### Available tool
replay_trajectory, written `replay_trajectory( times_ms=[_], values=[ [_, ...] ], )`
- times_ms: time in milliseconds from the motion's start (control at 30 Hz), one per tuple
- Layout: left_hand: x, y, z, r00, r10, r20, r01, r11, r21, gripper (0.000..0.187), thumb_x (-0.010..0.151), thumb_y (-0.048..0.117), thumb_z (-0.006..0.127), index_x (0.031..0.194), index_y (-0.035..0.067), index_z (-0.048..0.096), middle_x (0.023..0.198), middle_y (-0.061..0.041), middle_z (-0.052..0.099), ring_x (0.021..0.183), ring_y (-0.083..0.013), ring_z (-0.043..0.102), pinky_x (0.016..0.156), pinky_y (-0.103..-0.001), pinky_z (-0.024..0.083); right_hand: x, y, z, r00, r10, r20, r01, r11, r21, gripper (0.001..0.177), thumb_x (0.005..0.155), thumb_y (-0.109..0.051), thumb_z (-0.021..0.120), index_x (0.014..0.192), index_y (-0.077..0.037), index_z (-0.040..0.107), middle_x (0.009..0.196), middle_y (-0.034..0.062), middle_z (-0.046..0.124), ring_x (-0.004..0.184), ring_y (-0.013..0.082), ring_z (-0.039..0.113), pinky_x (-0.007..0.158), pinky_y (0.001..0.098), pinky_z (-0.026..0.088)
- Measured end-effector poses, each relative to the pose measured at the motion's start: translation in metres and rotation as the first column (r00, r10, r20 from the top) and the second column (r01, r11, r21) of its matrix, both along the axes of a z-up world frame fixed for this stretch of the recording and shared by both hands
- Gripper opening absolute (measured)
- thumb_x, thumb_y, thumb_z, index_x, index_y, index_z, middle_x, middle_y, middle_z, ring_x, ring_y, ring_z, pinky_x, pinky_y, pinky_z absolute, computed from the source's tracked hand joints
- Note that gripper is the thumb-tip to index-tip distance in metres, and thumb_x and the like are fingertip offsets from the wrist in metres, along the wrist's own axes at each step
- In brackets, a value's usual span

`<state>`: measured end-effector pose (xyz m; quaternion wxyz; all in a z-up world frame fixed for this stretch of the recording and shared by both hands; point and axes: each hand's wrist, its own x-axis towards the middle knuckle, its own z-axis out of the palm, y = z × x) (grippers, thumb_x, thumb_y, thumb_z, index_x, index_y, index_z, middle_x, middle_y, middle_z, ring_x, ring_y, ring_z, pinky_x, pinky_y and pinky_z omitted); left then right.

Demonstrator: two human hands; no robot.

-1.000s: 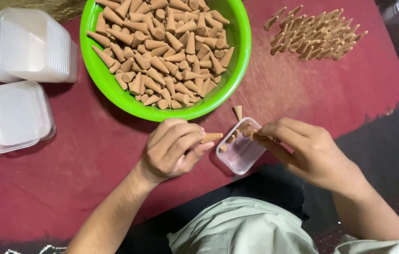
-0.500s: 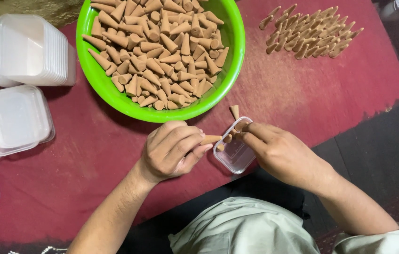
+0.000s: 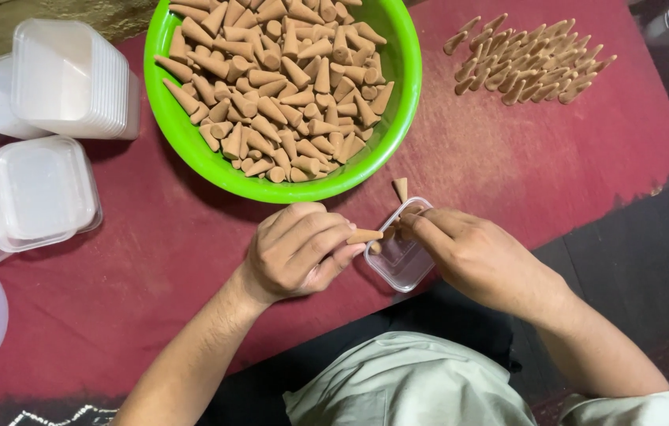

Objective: The person picks up incense cones from a large bowl and places them into small plastic containers.

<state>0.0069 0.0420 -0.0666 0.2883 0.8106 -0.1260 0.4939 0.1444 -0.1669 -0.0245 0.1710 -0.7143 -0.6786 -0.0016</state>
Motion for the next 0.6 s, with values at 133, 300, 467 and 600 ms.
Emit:
replay_trajectory(
  times_ms=[133, 300, 467, 600],
  values=[
    [0.0, -0.002, 0.001, 1.0, -0.017, -0.018, 0.017, 1.0, -0.019, 0.012, 0.094, 0.014, 0.076, 0.095, 0.002, 0.075, 0.085, -0.011, 0.073, 0.068, -0.0273, 0.065, 0.062, -0.036, 0.06, 0.0, 0.004, 0.004, 1.0, -0.002, -0.004, 0.002, 1.0, 0.018, 0.019, 0.093, 0.007, 0.06, 0.111, 0.002, 0.066, 0.084, 0.0165, 0.065, 0.082, 0.0329, 0.074, 0.077, 0.0378, 0.061],
    [0.004, -0.007, 0.007, 0.995, -0.096, -0.028, 0.093, 0.991, -0.095, 0.008, 0.092, 0.005, 0.077, 0.096, -0.002, 0.075, 0.084, -0.013, 0.074, 0.065, -0.0283, 0.065, 0.06, -0.036, 0.06, -0.002, 0.011, 0.018, 0.977, 0.037, -0.209, 0.016, 0.969, 0.248, 0.029, 0.085, -0.004, 0.081, 0.113, 0.0, 0.072, 0.091, 0.015, 0.068, 0.079, 0.0331, 0.071, 0.07, 0.0414, 0.06],
    [0.005, -0.01, 0.012, 0.991, -0.126, -0.044, 0.119, 0.985, -0.121, 0.008, 0.091, 0.004, 0.079, 0.096, -0.002, 0.076, 0.083, -0.012, 0.075, 0.065, -0.0271, 0.065, 0.059, -0.035, 0.06, -0.01, 0.02, 0.013, 0.962, 0.046, -0.269, 0.052, 0.937, 0.344, 0.019, 0.088, -0.004, 0.077, 0.107, -0.004, 0.076, 0.093, 0.0106, 0.072, 0.075, 0.0291, 0.07, 0.067, 0.0384, 0.06],
    [0.005, -0.009, 0.006, 0.988, -0.144, -0.047, 0.14, 0.986, -0.086, 0.01, 0.092, 0.006, 0.078, 0.097, -0.002, 0.076, 0.085, -0.013, 0.074, 0.066, -0.0272, 0.066, 0.059, -0.036, 0.059, -0.011, 0.027, 0.013, 0.949, 0.103, -0.296, 0.034, 0.905, 0.424, 0.011, 0.092, 0.006, 0.069, 0.096, -0.002, 0.077, 0.088, 0.013, 0.072, 0.067, 0.0323, 0.068, 0.063, 0.0395, 0.058]
  ],
)
